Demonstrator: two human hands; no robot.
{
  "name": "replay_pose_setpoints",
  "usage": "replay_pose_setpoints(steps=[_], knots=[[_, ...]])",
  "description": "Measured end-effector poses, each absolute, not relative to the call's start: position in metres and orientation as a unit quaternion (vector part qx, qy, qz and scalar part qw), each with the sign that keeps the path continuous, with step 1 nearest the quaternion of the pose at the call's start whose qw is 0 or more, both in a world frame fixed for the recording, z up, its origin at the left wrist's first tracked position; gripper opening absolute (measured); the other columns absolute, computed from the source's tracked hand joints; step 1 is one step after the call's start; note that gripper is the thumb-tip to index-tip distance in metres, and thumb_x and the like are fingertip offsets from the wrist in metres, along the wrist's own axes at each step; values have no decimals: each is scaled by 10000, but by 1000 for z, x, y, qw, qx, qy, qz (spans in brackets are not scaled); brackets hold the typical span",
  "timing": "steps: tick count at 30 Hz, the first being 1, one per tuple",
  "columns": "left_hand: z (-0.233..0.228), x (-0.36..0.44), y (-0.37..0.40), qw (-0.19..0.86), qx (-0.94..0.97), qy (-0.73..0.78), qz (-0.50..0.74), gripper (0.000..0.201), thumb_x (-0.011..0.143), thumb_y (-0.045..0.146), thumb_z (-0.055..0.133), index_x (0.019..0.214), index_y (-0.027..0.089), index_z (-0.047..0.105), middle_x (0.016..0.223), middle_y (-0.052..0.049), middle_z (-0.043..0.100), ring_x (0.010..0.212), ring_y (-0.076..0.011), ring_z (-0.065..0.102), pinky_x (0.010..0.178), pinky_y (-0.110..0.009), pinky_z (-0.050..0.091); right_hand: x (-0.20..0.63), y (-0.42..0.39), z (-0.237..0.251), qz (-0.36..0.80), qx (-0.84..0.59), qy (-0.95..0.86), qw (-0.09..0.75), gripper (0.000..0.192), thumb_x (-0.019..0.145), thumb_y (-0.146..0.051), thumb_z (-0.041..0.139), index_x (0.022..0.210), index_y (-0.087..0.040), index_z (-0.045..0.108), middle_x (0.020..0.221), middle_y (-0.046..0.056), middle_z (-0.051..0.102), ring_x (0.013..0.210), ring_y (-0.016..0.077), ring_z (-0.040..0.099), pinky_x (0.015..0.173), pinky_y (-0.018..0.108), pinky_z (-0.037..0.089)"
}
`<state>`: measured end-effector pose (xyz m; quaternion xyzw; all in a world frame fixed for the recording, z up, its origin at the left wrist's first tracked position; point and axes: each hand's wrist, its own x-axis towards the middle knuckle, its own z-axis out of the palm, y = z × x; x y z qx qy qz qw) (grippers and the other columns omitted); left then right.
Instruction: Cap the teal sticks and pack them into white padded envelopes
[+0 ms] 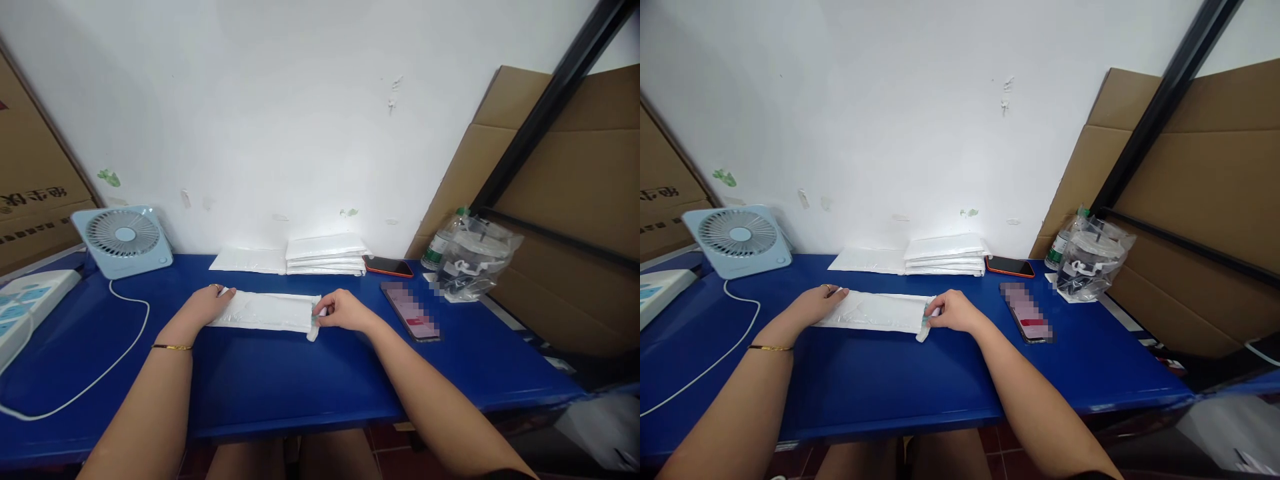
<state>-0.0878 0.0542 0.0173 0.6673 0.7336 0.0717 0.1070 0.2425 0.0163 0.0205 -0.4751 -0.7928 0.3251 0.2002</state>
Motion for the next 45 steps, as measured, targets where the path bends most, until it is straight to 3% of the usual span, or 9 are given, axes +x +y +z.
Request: replay_pose_setpoints(steps=[9,19,25,28,32,37,40,43,45], knots=[[21,-86,53,110,661,741,45,689,817,517,293,1276,32,466,1278,-180,527,1168,-293,499,952,-341,391,241,22,15,308,-517,-779,176,99,607,-223,666,683,-181,714,640,-5,656,581,115,557,532,209,395],[24,-85,51,108,663,739,60,625,818,481,328,1244,60,508,1252,-160,556,1154,-302,511,948,-359,400,237,18,15,311,-437,-821,195,204,621,-285,720,807,-200,730,707,-11,660,579,103,538,518,199,364],[16,-87,54,103,670,731,81,648,784,528,368,1231,85,523,1249,-153,559,1141,-309,518,931,-358,408,222,22,5,236,-432,-830,262,53,666,-151,653,696,-178,687,717,-9,619,616,95,522,584,203,376],[15,-88,53,115,674,726,70,674,803,522,345,1275,58,470,1299,-176,507,1193,-298,472,973,-356,371,234,21,13,208,-434,-827,290,189,681,-93,592,820,-191,675,856,17,594,658,102,517,594,212,393],[21,-81,47,52,676,728,102,724,772,568,405,1331,107,398,1343,-190,440,1258,-371,353,967,-473,341,258,23,20,167,-384,-866,273,530,626,40,498,1059,-239,620,1169,60,509,975,169,525,726,252,433],[32,-36,10,84,806,553,191,672,715,521,562,1290,200,431,1316,-102,450,1191,-282,432,996,-386,348,252,36,9,133,-363,-892,233,272,725,-41,518,889,-193,673,1030,49,595,845,142,583,729,252,445],[30,5,-31,78,859,467,194,752,617,476,702,1280,247,430,1311,-89,456,1173,-292,441,1002,-413,339,249,30,15,127,-350,-903,213,208,737,-74,537,822,-194,684,986,38,623,833,147,598,738,255,445],[19,33,-72,46,877,438,192,591,629,420,722,1159,276,503,1265,-69,494,1151,-292,452,972,-449,352,252,0,33,122,-336,-917,179,142,682,-89,586,726,-193,673,959,41,629,825,168,589,730,271,439],[9,37,-95,45,885,423,189,274,773,318,601,1040,279,552,1146,-50,571,1039,-244,528,897,-419,403,254,-30,43,118,-323,-925,163,126,674,-90,584,683,-197,649,895,43,634,839,187,571,744,290,428]])
